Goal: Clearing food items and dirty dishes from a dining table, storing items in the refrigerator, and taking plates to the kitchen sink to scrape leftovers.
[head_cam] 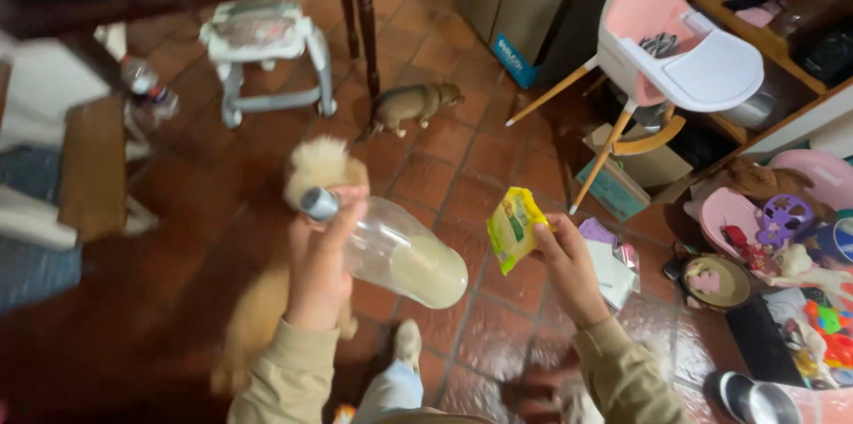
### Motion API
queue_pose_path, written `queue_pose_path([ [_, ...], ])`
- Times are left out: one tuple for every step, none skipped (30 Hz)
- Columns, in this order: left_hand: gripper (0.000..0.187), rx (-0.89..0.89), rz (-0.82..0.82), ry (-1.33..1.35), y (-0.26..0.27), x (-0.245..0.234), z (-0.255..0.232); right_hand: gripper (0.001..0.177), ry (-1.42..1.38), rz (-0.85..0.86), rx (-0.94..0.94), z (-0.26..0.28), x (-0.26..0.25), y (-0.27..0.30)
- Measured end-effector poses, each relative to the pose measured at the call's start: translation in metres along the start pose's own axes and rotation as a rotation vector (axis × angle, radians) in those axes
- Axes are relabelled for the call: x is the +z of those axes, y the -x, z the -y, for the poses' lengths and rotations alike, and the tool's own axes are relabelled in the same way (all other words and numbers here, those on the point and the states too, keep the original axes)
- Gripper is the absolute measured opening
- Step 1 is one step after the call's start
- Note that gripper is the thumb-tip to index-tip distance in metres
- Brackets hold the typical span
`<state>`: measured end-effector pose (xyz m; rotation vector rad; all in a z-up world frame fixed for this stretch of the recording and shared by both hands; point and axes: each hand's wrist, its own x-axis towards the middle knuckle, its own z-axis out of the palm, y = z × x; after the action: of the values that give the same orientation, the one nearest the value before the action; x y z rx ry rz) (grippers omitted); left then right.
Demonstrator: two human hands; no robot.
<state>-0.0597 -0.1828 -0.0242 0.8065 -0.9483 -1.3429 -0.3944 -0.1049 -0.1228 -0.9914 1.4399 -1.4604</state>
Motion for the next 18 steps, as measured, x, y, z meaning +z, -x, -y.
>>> queue_pose_path([
  [0.033, -0.022, 0.027, -0.020, -0.027, 0.006, 0.006, 0.023, -0.003, -0.027, 0.005, 0.004, 0.000, -0.020],
  [0.034, -0.046, 0.052, -0.036, -0.051, 0.012, 0.014, 0.022, -0.001, -0.053, 0.013, 0.007, -0.002, -0.038],
  [0.034, -0.050, 0.069, -0.035, -0.077, 0.020, 0.013, 0.022, -0.003, -0.070, 0.009, 0.013, -0.001, -0.057],
  [0.033, -0.064, 0.091, -0.033, -0.099, 0.028, 0.014, 0.023, 0.015, -0.095, 0.015, 0.020, -0.002, -0.071],
  [0.032, -0.077, 0.112, -0.031, -0.120, 0.036, 0.014, 0.023, 0.032, -0.119, 0.021, 0.025, -0.004, -0.084],
  [0.032, -0.083, 0.125, -0.029, -0.143, 0.043, 0.021, 0.023, 0.032, -0.133, 0.021, 0.027, -0.007, -0.103],
  [0.032, -0.090, 0.128, -0.015, -0.165, 0.050, 0.027, 0.023, 0.021, -0.158, 0.038, 0.027, -0.011, -0.121],
  [0.033, -0.095, 0.130, -0.002, -0.189, 0.058, 0.034, 0.023, 0.009, -0.182, 0.053, 0.028, -0.014, -0.142],
  [0.033, -0.100, 0.143, -0.001, -0.214, 0.067, 0.039, 0.023, 0.008, -0.196, 0.052, 0.029, -0.017, -0.163],
  [0.032, -0.092, 0.145, 0.004, -0.235, 0.074, 0.047, 0.024, 0.015, -0.199, 0.058, 0.028, -0.021, -0.182],
  [0.031, -0.084, 0.147, 0.009, -0.256, 0.082, 0.056, 0.024, 0.022, -0.203, 0.064, 0.025, -0.026, -0.202],
  [0.031, -0.086, 0.149, 0.010, -0.278, 0.092, 0.067, 0.024, 0.023, -0.205, 0.066, 0.024, -0.029, -0.226],
  [0.031, -0.090, 0.143, 0.018, -0.299, 0.102, 0.078, 0.024, 0.020, -0.210, 0.067, 0.023, -0.033, -0.252],
  [0.031, -0.091, 0.135, 0.026, -0.322, 0.112, 0.090, 0.024, 0.017, -0.212, 0.068, 0.021, -0.037, -0.280],
  [0.031, -0.093, 0.134, 0.027, -0.347, 0.124, 0.103, 0.024, 0.018, -0.211, 0.069, 0.018, -0.041, -0.310],
  [0.030, -0.089, 0.155, 0.030, -0.370, 0.135, 0.114, 0.024, 0.001, -0.202, 0.056, 0.016, -0.045, -0.339],
  [0.029, -0.086, 0.175, 0.033, -0.393, 0.147, 0.125, 0.023, -0.017, -0.194, 0.042, 0.015, -0.049, -0.368],
  [0.029, -0.088, 0.177, 0.034, -0.416, 0.161, 0.137, 0.023, -0.016, -0.197, 0.043, 0.012, -0.056, -0.398],
])
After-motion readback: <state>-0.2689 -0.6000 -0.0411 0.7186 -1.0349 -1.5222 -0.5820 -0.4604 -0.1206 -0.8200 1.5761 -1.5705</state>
